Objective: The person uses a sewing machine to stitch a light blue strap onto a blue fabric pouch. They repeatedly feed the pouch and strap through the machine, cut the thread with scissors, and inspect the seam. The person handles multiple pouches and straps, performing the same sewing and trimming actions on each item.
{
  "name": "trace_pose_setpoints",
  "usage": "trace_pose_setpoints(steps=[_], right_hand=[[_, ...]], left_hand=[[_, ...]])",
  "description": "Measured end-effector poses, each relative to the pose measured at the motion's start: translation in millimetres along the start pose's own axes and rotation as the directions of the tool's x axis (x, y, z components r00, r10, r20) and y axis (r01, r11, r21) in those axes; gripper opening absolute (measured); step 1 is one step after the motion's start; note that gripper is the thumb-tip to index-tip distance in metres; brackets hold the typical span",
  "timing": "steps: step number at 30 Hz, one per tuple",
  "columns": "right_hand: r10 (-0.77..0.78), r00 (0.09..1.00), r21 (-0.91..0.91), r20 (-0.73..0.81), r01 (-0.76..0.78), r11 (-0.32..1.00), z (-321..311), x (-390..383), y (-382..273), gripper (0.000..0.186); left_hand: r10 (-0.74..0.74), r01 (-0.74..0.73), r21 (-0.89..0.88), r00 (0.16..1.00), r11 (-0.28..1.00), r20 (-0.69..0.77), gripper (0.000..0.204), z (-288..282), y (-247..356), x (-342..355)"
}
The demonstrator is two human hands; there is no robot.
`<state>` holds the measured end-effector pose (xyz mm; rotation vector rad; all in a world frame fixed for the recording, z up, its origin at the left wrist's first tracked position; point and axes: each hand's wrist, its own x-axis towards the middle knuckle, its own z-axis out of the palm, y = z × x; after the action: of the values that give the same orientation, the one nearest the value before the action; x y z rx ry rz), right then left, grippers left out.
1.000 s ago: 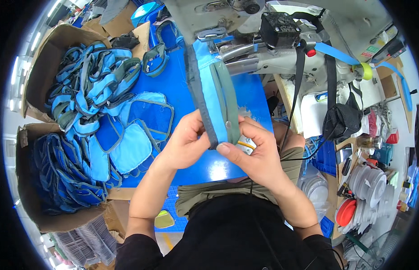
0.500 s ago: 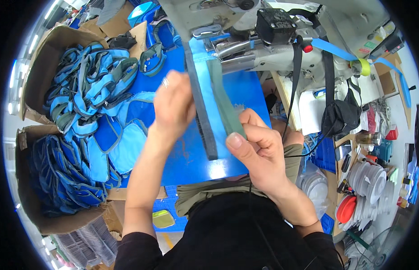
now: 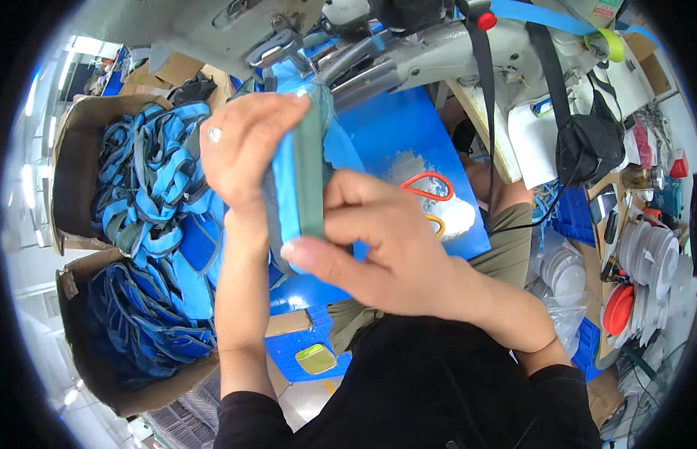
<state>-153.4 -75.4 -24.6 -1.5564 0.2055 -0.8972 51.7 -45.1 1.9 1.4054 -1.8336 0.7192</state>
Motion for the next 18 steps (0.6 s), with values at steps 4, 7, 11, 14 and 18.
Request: trace_pose_setpoints(steps=[4, 7, 11, 14, 18], right_hand=[[0.174, 0.960, 0.099, -0.220, -0.155, 0.983, -6, 24, 30, 0.027], [0.191, 0.927, 0.098, -0.322, -0.168, 0.981, -9, 45, 43, 0.026], [0.083, 0.952, 0.074, -0.294, -0.064, 0.995, -11, 54, 61, 0.019], [0.107, 0.956, 0.084, -0.274, -0.087, 0.993, -11, 54, 61, 0.017], [0.189, 0.947, 0.123, -0.261, -0.161, 0.979, -11, 51, 53, 0.018]], left_hand=[[-0.449, 0.432, -0.198, 0.893, 0.880, -0.045, 0.020, 6, 4, -7], [-0.567, 0.526, -0.337, 0.823, 0.781, -0.029, 0.021, 12, 11, -4], [-0.586, 0.543, -0.393, 0.810, 0.743, 0.011, 0.025, 10, 8, -4], [-0.488, 0.468, -0.340, 0.872, 0.816, 0.030, 0.022, 6, 8, -2], [-0.357, 0.349, -0.299, 0.934, 0.888, 0.030, 0.023, 5, 8, -3]])
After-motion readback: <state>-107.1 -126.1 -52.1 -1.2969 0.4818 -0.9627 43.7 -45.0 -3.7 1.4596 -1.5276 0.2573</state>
